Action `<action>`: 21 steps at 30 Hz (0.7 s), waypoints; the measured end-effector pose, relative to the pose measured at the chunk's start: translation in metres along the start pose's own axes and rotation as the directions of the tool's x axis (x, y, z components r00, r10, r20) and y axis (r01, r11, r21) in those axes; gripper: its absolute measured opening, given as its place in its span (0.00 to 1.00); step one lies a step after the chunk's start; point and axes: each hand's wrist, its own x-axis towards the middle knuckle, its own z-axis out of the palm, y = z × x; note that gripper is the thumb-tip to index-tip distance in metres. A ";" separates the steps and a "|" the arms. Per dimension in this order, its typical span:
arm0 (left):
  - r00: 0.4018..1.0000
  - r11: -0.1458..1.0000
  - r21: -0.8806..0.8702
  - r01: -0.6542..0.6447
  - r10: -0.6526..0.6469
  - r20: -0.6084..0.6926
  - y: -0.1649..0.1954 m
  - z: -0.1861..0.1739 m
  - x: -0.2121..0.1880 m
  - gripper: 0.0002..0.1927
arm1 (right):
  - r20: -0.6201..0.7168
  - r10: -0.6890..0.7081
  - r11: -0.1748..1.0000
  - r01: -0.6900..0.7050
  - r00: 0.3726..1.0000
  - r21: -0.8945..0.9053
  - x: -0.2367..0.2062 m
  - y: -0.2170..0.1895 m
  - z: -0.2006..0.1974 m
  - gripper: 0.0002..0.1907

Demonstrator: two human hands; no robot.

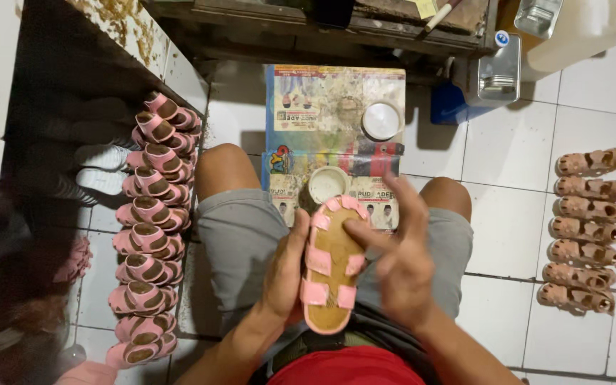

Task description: The person sits on the floor and applies glue to pink sandals using a small brush. They pour glue from a metal tin into a small container, then repeatedly dip the brush and apply the adhesive to the straps and sole of each sandal before placing them in a row.

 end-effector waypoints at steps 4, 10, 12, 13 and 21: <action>0.998 0.998 0.028 -0.049 0.048 0.026 -0.001 -0.013 -0.001 0.36 | 0.140 -0.343 0.868 0.371 0.929 -0.331 0.006 0.002 0.009 0.39; 0.988 0.999 -0.022 -0.036 0.032 -0.149 -0.005 -0.026 0.013 0.32 | 0.253 -0.103 0.929 0.184 0.962 -0.321 0.001 -0.004 0.013 0.50; 0.986 0.966 -0.211 -0.152 0.133 -0.100 0.004 -0.038 0.020 0.29 | 0.342 -0.025 0.983 0.085 0.939 -0.161 0.000 0.012 0.015 0.38; 0.974 0.924 -0.310 -0.224 0.226 -0.030 0.010 -0.046 0.021 0.26 | 0.392 0.015 0.996 0.020 0.920 -0.084 0.001 0.024 0.016 0.33; 0.970 0.954 -0.222 -0.202 0.164 -0.179 0.025 -0.056 0.004 0.30 | 0.373 -0.035 0.830 0.234 0.927 -0.505 0.036 0.170 0.049 0.28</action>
